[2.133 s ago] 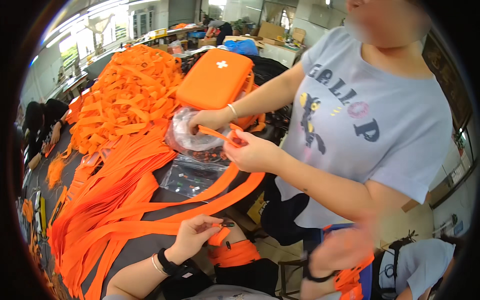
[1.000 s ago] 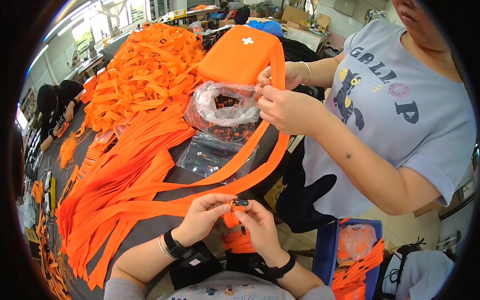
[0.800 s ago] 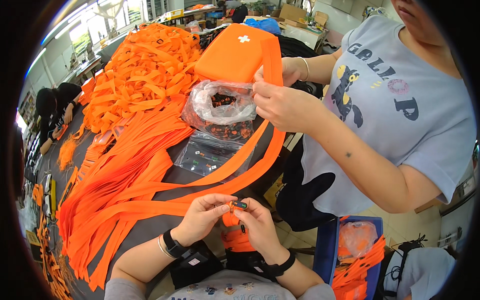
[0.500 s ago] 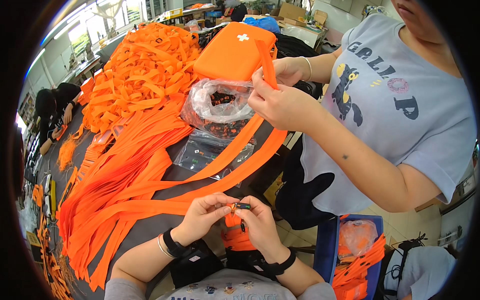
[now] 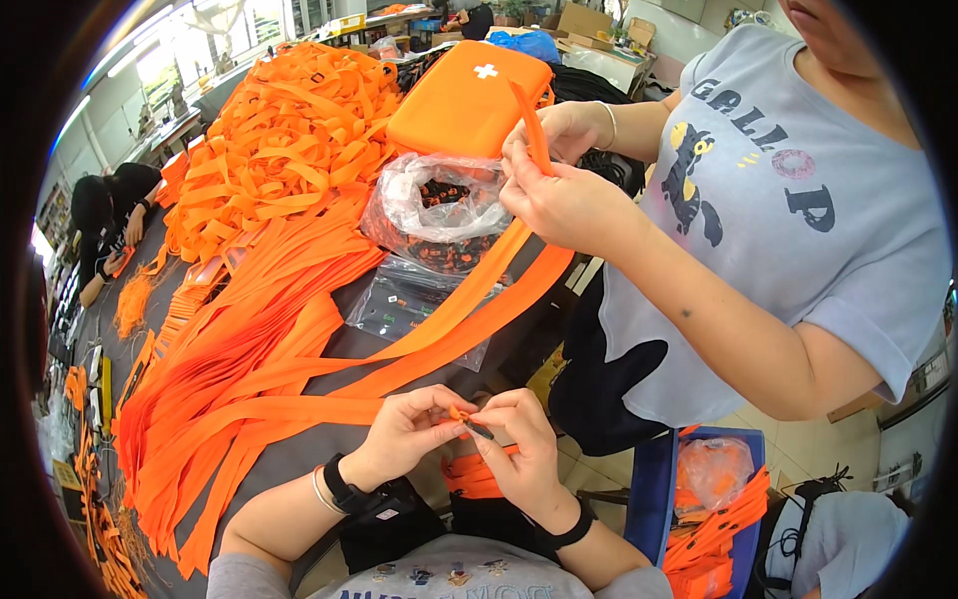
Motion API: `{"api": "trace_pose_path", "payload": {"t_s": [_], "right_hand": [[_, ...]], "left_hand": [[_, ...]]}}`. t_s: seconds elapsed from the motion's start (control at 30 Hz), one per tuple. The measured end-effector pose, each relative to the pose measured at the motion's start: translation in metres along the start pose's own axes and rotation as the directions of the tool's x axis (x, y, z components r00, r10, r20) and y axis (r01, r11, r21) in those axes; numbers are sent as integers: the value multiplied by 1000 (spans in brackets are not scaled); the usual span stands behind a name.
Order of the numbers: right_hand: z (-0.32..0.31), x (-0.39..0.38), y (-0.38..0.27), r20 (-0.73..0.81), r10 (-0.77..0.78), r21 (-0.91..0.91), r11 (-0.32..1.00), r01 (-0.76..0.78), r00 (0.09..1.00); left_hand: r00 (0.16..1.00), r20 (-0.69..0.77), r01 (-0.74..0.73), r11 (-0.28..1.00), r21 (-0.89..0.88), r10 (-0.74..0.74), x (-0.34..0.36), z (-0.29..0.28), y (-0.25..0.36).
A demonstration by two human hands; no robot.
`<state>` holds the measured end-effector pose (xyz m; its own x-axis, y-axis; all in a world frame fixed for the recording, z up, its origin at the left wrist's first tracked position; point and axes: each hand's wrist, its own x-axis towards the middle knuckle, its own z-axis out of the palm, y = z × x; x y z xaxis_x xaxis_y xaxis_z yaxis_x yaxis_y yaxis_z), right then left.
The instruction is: The recorder is sorting and preparing long orange straps, possibly for manufacturing or assembly, by checking and bundling them.
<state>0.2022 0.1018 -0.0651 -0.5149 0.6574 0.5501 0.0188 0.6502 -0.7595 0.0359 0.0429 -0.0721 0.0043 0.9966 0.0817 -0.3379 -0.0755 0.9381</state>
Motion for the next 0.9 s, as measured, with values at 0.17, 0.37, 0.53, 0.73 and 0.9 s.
{"api": "trace_pose_path", "payload": {"t_s": [0.17, 0.37, 0.53, 0.73, 0.9], "right_hand": [[0, -2, -6, -37, 31, 41, 999, -29, 999], [0, 5, -19, 2, -28, -23, 999, 28, 1000], [-1, 5, -19, 27, -57, -93, 994, 60, 998], [0, 5, -21, 51, -51, -147, 987, 58, 997], [-2, 8, -22, 45, -62, -140, 988, 68, 997]], "left_hand": [[984, -1, -171, 954, 244, 177, 0, -3, -2], [946, 17, -297, 848, 439, 323, -2, 2, 3], [931, 29, -334, 821, 463, 363, -2, 4, 4], [925, 34, -342, 792, 506, 378, -3, 4, 3], [936, 11, -312, 816, 487, 352, -4, 7, 3]]}}
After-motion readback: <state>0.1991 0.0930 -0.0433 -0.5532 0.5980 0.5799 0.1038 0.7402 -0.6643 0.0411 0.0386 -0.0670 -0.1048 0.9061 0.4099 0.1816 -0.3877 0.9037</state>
